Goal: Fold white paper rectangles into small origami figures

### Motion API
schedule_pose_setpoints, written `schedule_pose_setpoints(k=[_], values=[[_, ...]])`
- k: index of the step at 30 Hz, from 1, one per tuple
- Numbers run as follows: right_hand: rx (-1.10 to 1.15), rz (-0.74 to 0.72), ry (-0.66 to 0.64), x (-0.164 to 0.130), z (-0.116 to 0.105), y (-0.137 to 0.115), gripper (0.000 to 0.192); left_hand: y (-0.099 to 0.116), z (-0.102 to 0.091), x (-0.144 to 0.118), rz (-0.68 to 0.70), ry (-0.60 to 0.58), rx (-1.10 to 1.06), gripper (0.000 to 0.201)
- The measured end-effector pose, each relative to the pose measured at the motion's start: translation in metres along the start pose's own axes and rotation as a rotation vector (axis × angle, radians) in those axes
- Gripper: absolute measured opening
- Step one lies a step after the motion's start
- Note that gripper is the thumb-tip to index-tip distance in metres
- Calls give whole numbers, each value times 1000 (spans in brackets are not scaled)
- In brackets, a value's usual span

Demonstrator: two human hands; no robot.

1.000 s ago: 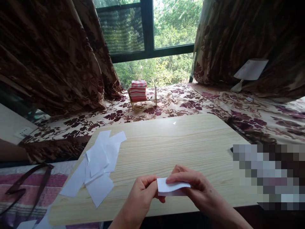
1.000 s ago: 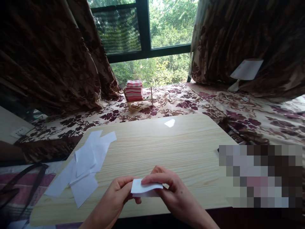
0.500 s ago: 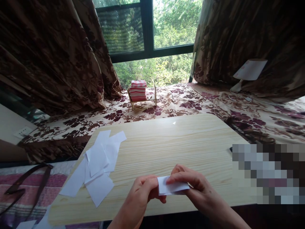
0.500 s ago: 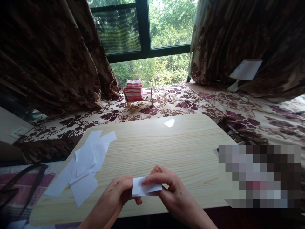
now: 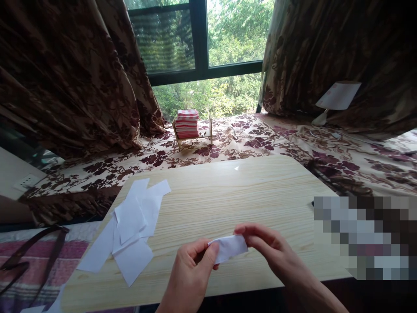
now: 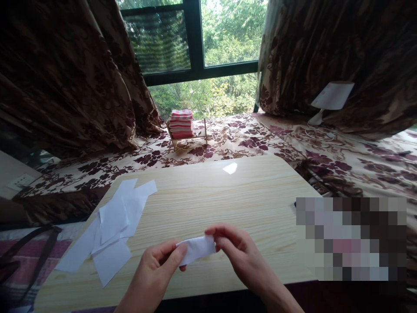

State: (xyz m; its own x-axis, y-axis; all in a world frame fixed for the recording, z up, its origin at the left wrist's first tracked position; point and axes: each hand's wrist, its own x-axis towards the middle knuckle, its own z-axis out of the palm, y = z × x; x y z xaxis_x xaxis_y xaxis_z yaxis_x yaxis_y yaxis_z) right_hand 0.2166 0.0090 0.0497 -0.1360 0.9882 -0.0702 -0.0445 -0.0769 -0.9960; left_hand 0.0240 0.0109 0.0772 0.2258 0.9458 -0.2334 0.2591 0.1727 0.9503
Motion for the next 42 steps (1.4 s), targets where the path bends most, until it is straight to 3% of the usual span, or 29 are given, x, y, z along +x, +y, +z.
schedule_pose_setpoints(k=[2,4,8,19,24,32,36,39,41,42], values=[[42,79,68,2,2,-2,39,2,1,-1,19,18,37,38],[35,114,53,4,8,-4,45,4,2,-1,51,23,64,37],[27,131,-46,6,18,-5,44,2,5,-3,96,-2,64,35],[42,107,-52,7,15,-2,42,-2,3,4,39,-64,-61,42],[6,77,-60,7,19,-2,39,0,5,7,27,-66,34,38],[-80,94,-42,7,23,-1,33,-1,9,2,197,32,240,32],[-174,-30,11,2,28,-1,29,-3,10,1,225,57,370,32],[-195,-65,55,0,17,1,29,-8,0,1,229,16,372,31],[-184,-45,137,-1,2,3,31,-13,-13,3,224,61,341,28],[-160,-30,224,-1,-6,4,33,-15,-20,3,219,149,324,25]])
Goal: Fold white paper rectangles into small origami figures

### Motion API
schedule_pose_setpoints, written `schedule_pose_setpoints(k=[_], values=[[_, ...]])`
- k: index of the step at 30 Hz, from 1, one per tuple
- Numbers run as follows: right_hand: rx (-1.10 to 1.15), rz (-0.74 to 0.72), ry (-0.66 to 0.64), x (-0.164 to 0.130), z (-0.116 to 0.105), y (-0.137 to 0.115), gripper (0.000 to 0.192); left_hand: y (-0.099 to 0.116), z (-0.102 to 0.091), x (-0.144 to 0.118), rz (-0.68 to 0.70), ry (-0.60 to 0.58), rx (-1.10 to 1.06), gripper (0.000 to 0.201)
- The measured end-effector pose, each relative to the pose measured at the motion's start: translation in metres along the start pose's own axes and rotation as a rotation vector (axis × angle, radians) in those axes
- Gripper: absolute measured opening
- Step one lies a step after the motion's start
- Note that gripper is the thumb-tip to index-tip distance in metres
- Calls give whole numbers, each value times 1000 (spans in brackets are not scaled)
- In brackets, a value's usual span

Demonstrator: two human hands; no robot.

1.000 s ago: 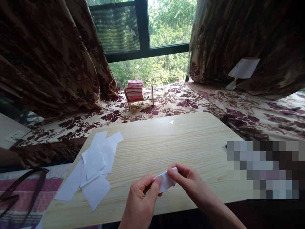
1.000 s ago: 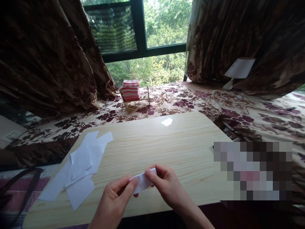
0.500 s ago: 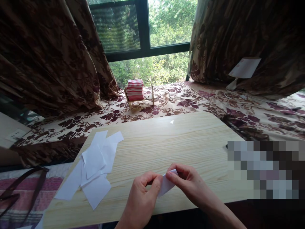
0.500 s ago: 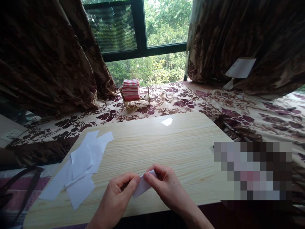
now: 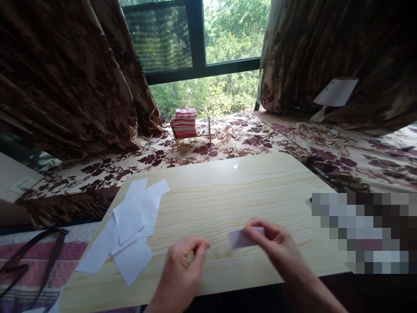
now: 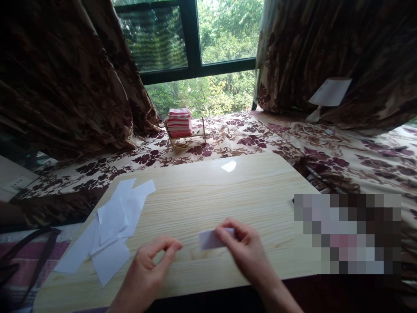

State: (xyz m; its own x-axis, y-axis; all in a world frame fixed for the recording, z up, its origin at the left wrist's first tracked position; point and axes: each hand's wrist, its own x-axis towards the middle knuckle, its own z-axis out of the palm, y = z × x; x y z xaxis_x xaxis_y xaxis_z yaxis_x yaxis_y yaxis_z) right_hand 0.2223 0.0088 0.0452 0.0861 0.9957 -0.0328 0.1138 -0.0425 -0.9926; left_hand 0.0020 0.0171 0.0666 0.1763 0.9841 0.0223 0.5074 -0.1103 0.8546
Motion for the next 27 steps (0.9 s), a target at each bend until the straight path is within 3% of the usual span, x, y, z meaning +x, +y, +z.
schedule_pose_setpoints(k=[2,3,6,8,10,13,17,20,22,24,27], values=[[-18,26,82,3,-11,1,33,-4,-8,2,-41,117,-2,21],[-59,5,24,3,-13,0,32,-3,-10,2,-31,113,1,22],[-100,-64,-191,1,-3,-9,28,9,-5,2,64,-83,13,19],[-97,-91,-254,-1,9,-17,27,19,3,1,89,-209,37,17],[-104,-108,-281,-5,17,-22,25,27,9,0,139,-256,73,21],[-134,-135,-318,-8,19,-26,26,31,9,-1,243,-246,134,29],[-161,-179,-317,-7,2,-24,29,26,-11,-4,322,-238,158,29],[-167,-168,-123,-1,-16,-23,29,18,-31,-4,231,-83,127,28],[-194,-156,-173,1,-18,-26,30,17,-37,-3,175,18,125,28],[-189,-184,-302,0,-11,-32,29,21,-33,-1,160,-69,107,22],[-174,-184,-361,-2,3,-40,30,32,-16,0,156,-255,88,19]])
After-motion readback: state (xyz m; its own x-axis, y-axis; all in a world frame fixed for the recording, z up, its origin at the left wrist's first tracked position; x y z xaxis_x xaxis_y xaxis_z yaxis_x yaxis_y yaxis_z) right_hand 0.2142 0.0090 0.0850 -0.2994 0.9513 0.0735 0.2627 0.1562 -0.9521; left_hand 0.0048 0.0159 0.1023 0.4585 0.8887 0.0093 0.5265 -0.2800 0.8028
